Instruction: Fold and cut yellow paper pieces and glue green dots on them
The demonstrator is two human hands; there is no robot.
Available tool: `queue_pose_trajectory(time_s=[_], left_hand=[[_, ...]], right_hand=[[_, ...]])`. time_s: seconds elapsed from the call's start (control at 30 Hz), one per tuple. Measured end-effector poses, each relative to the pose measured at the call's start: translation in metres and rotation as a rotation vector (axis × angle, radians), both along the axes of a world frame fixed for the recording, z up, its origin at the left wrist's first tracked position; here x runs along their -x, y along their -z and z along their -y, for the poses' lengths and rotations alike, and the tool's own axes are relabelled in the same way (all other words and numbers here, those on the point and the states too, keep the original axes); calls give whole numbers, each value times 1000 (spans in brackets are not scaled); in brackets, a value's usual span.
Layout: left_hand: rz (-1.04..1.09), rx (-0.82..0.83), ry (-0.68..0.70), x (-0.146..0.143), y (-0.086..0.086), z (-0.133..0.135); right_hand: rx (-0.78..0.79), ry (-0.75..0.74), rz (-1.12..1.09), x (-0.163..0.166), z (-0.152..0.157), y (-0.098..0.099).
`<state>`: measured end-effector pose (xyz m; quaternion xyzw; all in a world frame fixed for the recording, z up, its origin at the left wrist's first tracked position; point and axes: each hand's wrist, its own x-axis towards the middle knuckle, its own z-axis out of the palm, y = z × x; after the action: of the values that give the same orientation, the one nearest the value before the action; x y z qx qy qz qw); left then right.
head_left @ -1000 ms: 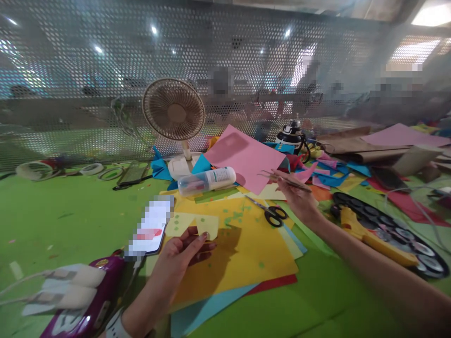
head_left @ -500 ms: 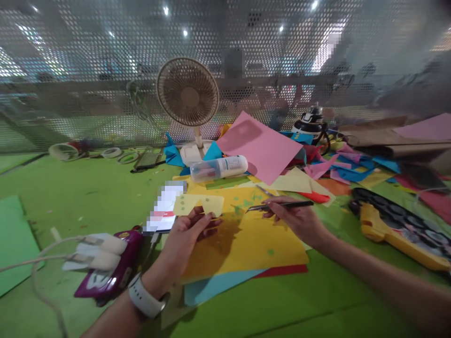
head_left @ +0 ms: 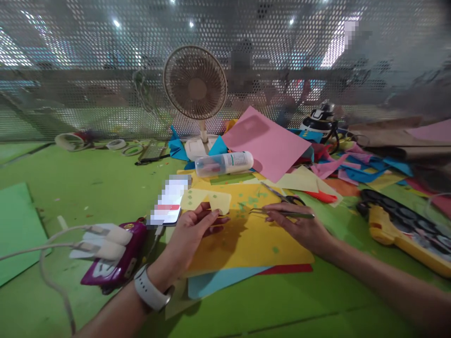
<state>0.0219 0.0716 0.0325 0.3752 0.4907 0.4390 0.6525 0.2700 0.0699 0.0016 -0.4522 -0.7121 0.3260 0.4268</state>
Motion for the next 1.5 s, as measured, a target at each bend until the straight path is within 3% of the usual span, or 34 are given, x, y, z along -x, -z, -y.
queue_pose_trajectory(time_s=[0.3, 0.57, 0.73, 1.0, 1.3, 1.5], left_hand=[[2, 3, 23, 1, 2, -1], [19, 28, 13, -2, 3, 1], [38, 20, 20, -2, 4, 1], [20, 95, 121, -8, 9, 7], [1, 142, 236, -15, 9, 13], [-1, 140, 240, -16, 9, 14]], right_hand=[[-44, -19, 72, -1, 2, -1], [105, 31, -142, 2, -1, 5], [163, 28, -272, 2, 2, -5], [490, 25, -648, 14, 9, -17], [561, 27, -702, 18, 12, -19], [563, 34, -712, 22, 12, -19]])
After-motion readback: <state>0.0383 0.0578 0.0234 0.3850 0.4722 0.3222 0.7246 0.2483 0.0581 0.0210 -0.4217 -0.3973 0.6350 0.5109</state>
